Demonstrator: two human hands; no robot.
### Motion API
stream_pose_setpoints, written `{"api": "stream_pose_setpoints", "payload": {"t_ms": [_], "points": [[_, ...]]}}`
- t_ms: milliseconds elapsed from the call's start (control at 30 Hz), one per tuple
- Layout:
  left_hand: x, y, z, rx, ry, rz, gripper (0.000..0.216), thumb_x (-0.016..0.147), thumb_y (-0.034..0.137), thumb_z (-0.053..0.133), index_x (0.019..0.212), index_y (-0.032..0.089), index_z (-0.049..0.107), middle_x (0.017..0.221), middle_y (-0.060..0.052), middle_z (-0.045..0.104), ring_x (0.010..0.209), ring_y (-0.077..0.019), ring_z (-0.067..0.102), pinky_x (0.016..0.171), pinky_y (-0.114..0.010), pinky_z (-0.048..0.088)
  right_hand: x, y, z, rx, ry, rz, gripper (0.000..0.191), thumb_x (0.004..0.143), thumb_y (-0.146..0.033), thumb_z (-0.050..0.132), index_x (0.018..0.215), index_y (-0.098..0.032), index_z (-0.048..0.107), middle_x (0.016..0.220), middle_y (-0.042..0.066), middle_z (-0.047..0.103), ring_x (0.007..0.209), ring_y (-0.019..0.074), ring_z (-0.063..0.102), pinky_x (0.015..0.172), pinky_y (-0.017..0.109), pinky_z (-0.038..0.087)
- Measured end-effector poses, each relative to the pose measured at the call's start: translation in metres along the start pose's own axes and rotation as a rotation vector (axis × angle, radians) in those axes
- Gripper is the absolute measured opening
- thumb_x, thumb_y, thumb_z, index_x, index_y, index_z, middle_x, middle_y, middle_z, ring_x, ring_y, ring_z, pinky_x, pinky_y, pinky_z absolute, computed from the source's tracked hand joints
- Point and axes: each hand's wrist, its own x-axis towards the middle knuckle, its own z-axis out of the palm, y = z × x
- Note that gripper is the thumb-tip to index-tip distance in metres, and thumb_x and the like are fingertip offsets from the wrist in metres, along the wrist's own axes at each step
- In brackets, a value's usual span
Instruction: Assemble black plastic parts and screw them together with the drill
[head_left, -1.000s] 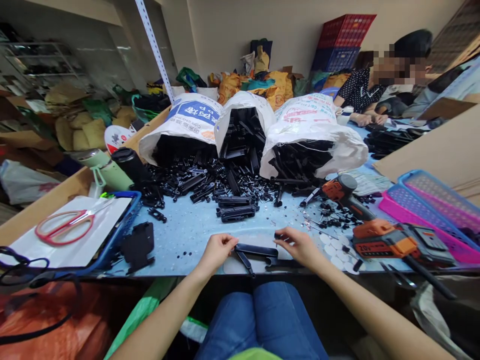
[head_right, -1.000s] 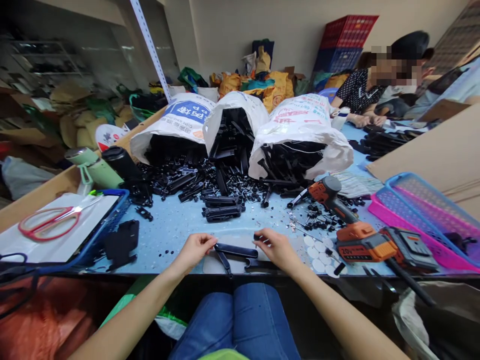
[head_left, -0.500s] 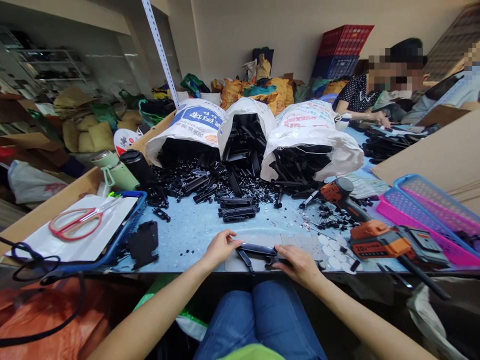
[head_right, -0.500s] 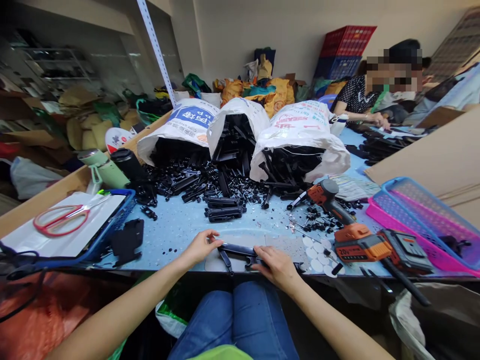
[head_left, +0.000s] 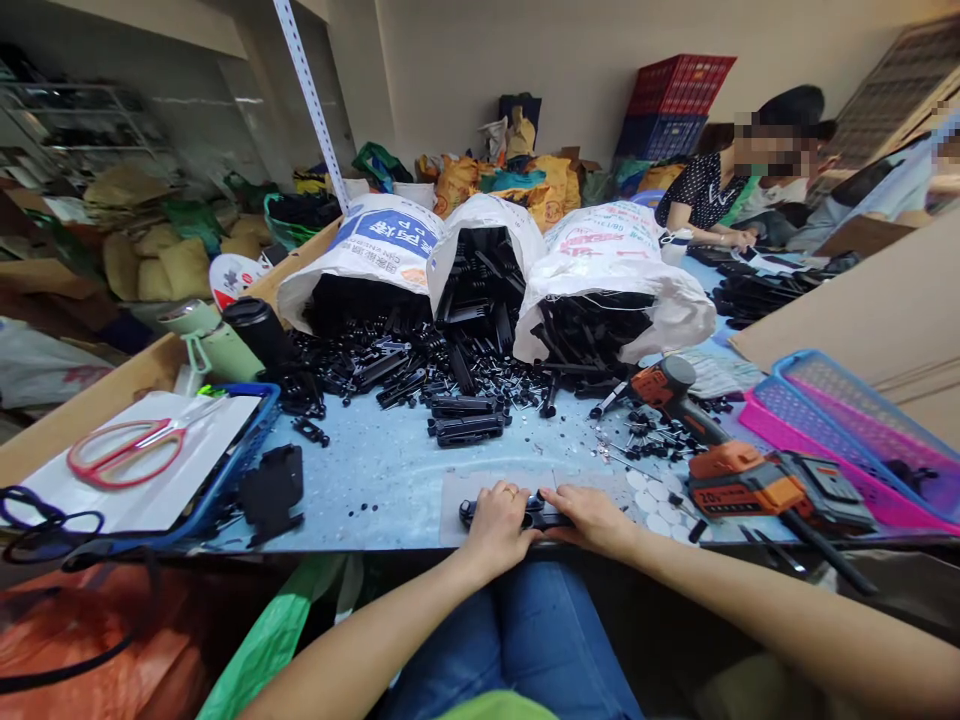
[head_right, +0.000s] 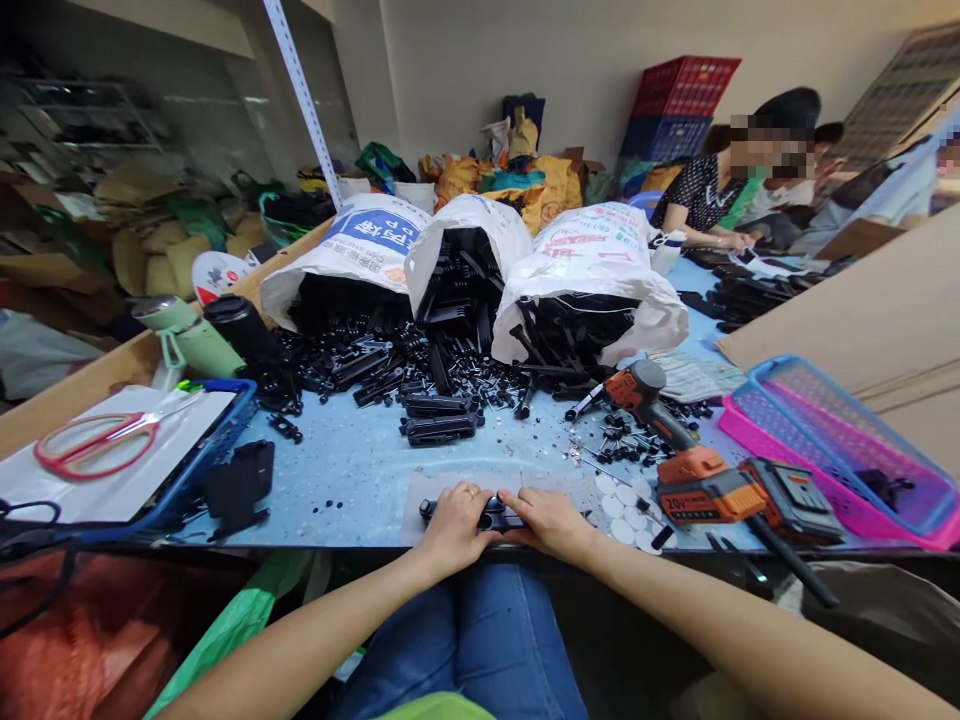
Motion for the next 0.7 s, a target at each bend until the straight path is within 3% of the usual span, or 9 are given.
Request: {"api": "stream_pose_setpoints", "payload": {"t_ms": [100,233,333,433,500,600,700], "points": [[-0.001,0.004,0.000,-0.012,0.050,-0.052,0.042,0.073,0.045,0.063,0.103,0.018,0.053,0.098,-0.008,0.056,0.095,-0.0260,0.048,0.079,-0.038,0.039,-0.001,-0.001,-0.001,-0.055,0.018,0.037,0.054,0.085,-0.049,0.046,0.127,-0.016,0.042,0.085,0.009,0.057,0.075,0.0198,0.052,0.062,0.030,0.041],[-0.004,0.007,-0.004,-0.007,0.020,0.030,0.045,0.070,0.050,0.064,0.097,0.017,0.054,0.097,-0.008,0.057,0.094,-0.0262,0.050,0.078,-0.037,0.040,-0.001,0.001,-0.004,-0.058,-0.129,-0.102,0.047,0.089,-0.047,0.039,0.127,-0.019,0.043,0.083,0.007,0.057,0.075,0.0177,0.051,0.061,0.027,0.039],[-0.009,0.003,-0.008,0.057,0.006,0.112,0.048,0.077,0.049,0.058,0.110,0.015,0.050,0.102,-0.010,0.057,0.095,-0.0258,0.050,0.078,-0.037,0.041,0.002,0.006,-0.011,-0.112,-0.156,-0.134,0.051,0.087,-0.054,0.038,0.124,-0.020,0.047,0.083,0.007,0.057,0.072,0.0168,0.051,0.059,0.027,0.036],[-0.013,-0.008,-0.014,0.180,0.017,0.183,0.042,0.086,0.043,0.047,0.113,0.011,0.050,0.101,-0.013,0.059,0.091,-0.0254,0.053,0.076,-0.037,0.042,0.005,0.006,-0.021,-0.192,-0.075,-0.005,0.056,0.080,-0.065,0.039,0.097,-0.016,0.060,0.075,0.007,0.057,0.066,0.0173,0.051,0.056,0.028,0.033],[-0.016,-0.017,-0.022,0.229,0.031,0.173,0.039,0.089,0.044,0.038,0.093,0.010,0.058,0.085,-0.013,0.061,0.081,-0.0250,0.055,0.068,-0.035,0.042,0.008,0.000,-0.032,-0.161,-0.006,0.042,0.056,0.079,-0.067,0.039,0.072,-0.015,0.058,0.066,0.006,0.055,0.060,0.0163,0.049,0.054,0.028,0.030],[-0.026,-0.017,-0.046,0.074,0.123,0.196,0.052,0.092,0.047,0.023,0.067,0.014,0.055,0.063,-0.010,0.058,0.062,-0.0202,0.054,0.055,-0.030,0.038,0.016,-0.019,-0.062,0.129,0.063,-0.076,0.056,0.083,-0.065,0.033,0.060,-0.017,0.050,0.056,0.003,0.049,0.052,0.0132,0.044,0.050,0.027,0.026],[-0.043,0.003,-0.073,-0.347,0.257,0.298,0.057,0.093,0.045,0.010,0.061,0.017,0.049,0.052,-0.004,0.051,0.050,-0.0140,0.048,0.050,-0.026,0.034,0.031,-0.051,-0.088,0.618,0.142,-0.237,0.054,0.087,-0.061,0.026,0.061,-0.019,0.048,0.051,0.000,0.042,0.048,0.0118,0.041,0.049,0.027,0.026]]}}
